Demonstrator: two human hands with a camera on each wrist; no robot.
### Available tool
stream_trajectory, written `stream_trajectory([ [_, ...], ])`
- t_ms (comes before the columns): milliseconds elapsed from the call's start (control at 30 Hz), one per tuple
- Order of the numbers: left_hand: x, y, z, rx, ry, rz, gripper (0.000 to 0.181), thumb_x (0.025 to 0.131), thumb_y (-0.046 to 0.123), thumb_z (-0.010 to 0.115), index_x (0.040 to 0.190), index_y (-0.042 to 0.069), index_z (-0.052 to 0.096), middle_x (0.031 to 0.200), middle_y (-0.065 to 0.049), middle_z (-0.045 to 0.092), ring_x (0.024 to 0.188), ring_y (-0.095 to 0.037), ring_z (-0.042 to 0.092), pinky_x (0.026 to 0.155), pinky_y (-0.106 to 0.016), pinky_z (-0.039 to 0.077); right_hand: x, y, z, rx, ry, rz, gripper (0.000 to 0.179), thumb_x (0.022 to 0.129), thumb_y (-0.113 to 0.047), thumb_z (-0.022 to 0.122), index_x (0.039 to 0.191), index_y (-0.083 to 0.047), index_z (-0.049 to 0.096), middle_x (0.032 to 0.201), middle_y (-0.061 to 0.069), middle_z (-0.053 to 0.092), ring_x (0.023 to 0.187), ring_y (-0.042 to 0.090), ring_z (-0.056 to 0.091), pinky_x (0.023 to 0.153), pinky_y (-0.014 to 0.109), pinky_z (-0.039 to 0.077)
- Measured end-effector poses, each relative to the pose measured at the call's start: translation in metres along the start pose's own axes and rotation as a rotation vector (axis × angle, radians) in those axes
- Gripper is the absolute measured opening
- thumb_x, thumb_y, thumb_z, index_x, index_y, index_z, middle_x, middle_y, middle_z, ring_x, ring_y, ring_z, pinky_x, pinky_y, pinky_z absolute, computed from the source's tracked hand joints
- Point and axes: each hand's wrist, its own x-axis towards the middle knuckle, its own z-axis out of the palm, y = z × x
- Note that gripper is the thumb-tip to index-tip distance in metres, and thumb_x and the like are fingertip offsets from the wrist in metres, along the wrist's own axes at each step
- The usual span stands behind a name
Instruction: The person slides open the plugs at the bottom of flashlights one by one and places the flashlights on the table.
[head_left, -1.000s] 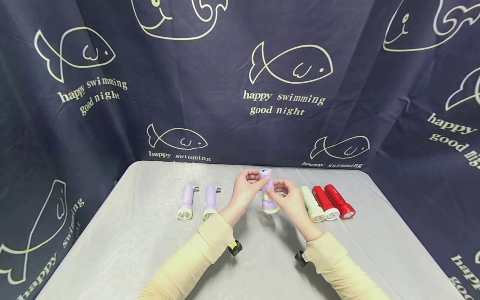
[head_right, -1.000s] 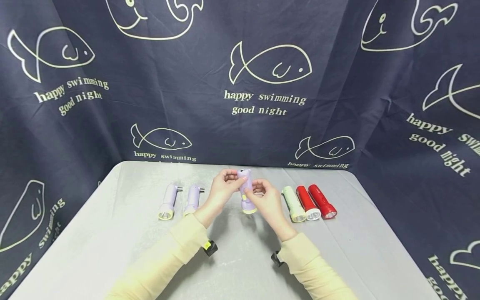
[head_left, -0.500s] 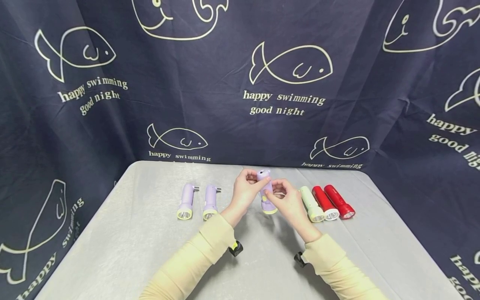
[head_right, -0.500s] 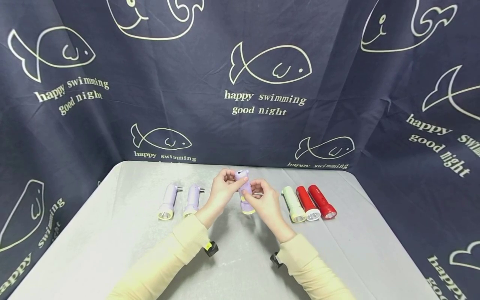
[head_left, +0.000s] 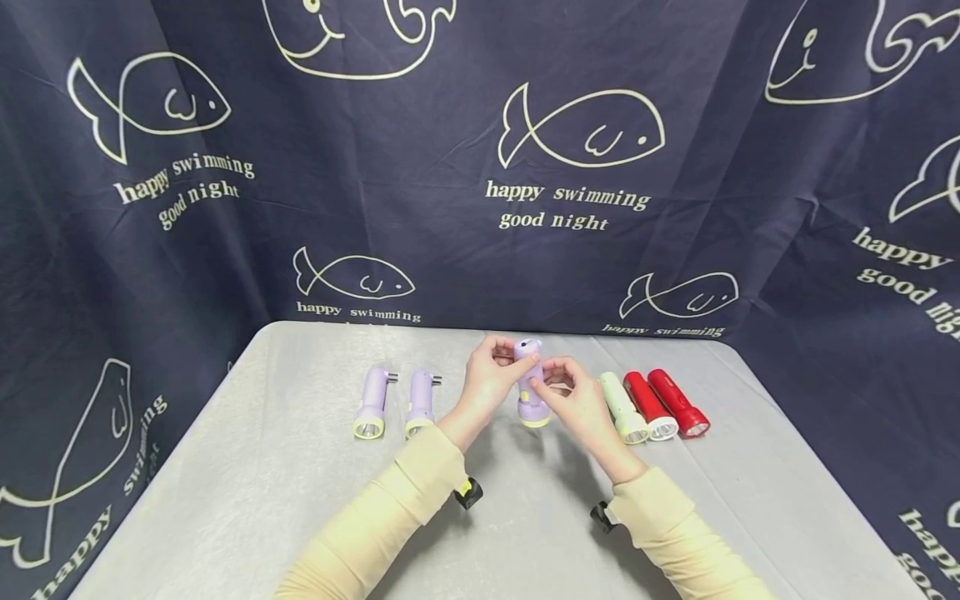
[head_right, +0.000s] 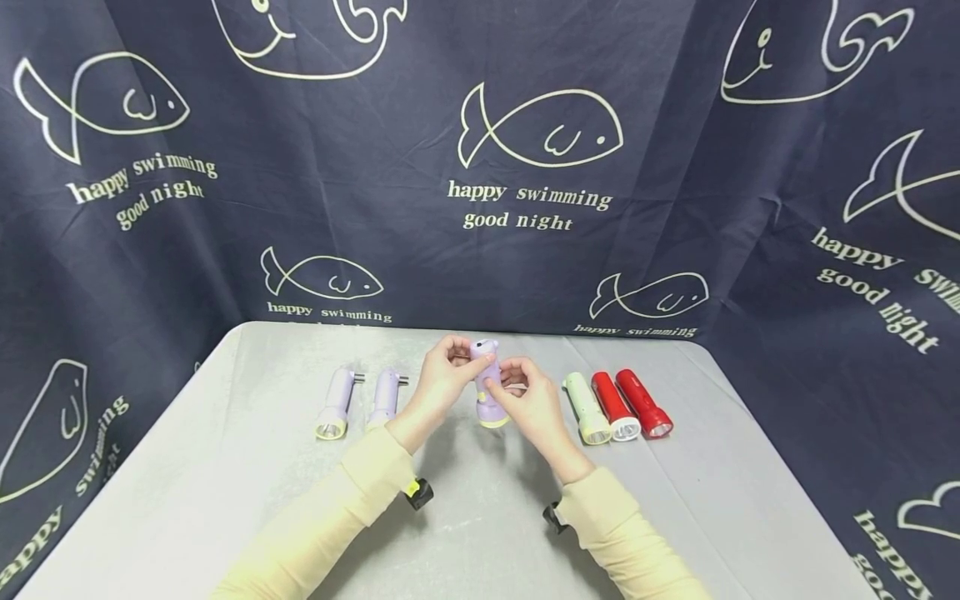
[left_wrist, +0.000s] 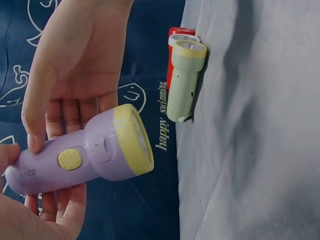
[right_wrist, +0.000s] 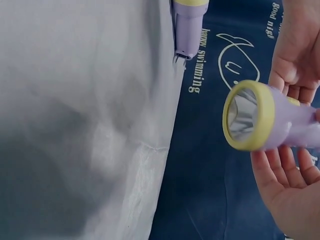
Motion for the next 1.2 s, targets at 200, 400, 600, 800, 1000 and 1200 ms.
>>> stream_trajectory([
  [200, 0.004, 0.003, -0.006, 0.012, -0.06, 0.035, 0.034, 0.076, 0.021, 0.079, 0.098, 0.007, 0.058, 0.092, -0.004, 0.063, 0.08, -0.012, 0.06, 0.075, -0.025, 0.051, 0.003, 0.001, -0.005, 0.028, -0.067, -0.004, 0.033, 0.085, -0.019, 0.071, 0.11, -0.001, 0.06, 0.099, 0.014, 0.065, 0.09, 0.013, 0.061, 0.08, 0.02, 0.052],
  [400, 0.007, 0.007, -0.014, 0.003, -0.153, 0.046, 0.031, 0.078, 0.017, 0.077, 0.1, 0.006, 0.059, 0.093, -0.004, 0.063, 0.081, -0.011, 0.06, 0.076, -0.023, 0.051, 0.002, 0.002, -0.008, 0.098, -0.122, -0.022, 0.033, 0.087, -0.013, 0.068, 0.116, 0.002, 0.057, 0.107, 0.017, 0.063, 0.096, 0.014, 0.059, 0.081, 0.022, 0.053],
  [600, 0.009, 0.01, -0.02, -0.027, -0.263, 0.043, 0.029, 0.08, 0.013, 0.075, 0.103, 0.004, 0.059, 0.094, -0.004, 0.063, 0.082, -0.011, 0.06, 0.074, -0.021, 0.05, 0.001, 0.001, -0.01, 0.226, -0.19, 0.024, 0.035, 0.089, -0.008, 0.064, 0.12, 0.004, 0.052, 0.111, 0.015, 0.059, 0.098, 0.01, 0.058, 0.081, 0.027, 0.055],
  [800, 0.009, 0.01, -0.023, -0.024, -0.325, 0.068, 0.03, 0.079, 0.011, 0.075, 0.105, 0.003, 0.06, 0.096, -0.006, 0.065, 0.086, -0.012, 0.06, 0.077, -0.022, 0.05, 0.001, 0.0, -0.011, 0.354, -0.255, 0.036, 0.036, 0.089, -0.007, 0.062, 0.121, 0.004, 0.048, 0.107, 0.001, 0.06, 0.097, 0.009, 0.06, 0.082, 0.028, 0.055],
  [1000, 0.008, 0.007, -0.022, -0.032, -0.368, 0.079, 0.031, 0.08, 0.01, 0.074, 0.107, 0.002, 0.059, 0.098, -0.007, 0.064, 0.089, -0.013, 0.06, 0.079, -0.023, 0.05, 0.0, 0.0, -0.011, 0.389, -0.268, 0.037, 0.03, 0.089, -0.004, 0.062, 0.116, -0.004, 0.05, 0.104, -0.005, 0.061, 0.095, 0.009, 0.061, 0.08, 0.028, 0.055],
  [1200, 0.005, 0.01, -0.023, -0.042, -0.39, 0.076, 0.032, 0.082, 0.008, 0.072, 0.109, 0.0, 0.058, 0.1, -0.007, 0.064, 0.09, -0.013, 0.059, 0.079, -0.022, 0.05, -0.001, 0.0, -0.011, 0.373, -0.258, 0.035, 0.027, 0.088, -0.005, 0.063, 0.112, -0.01, 0.052, 0.104, -0.005, 0.061, 0.096, 0.011, 0.061, 0.079, 0.029, 0.055],
])
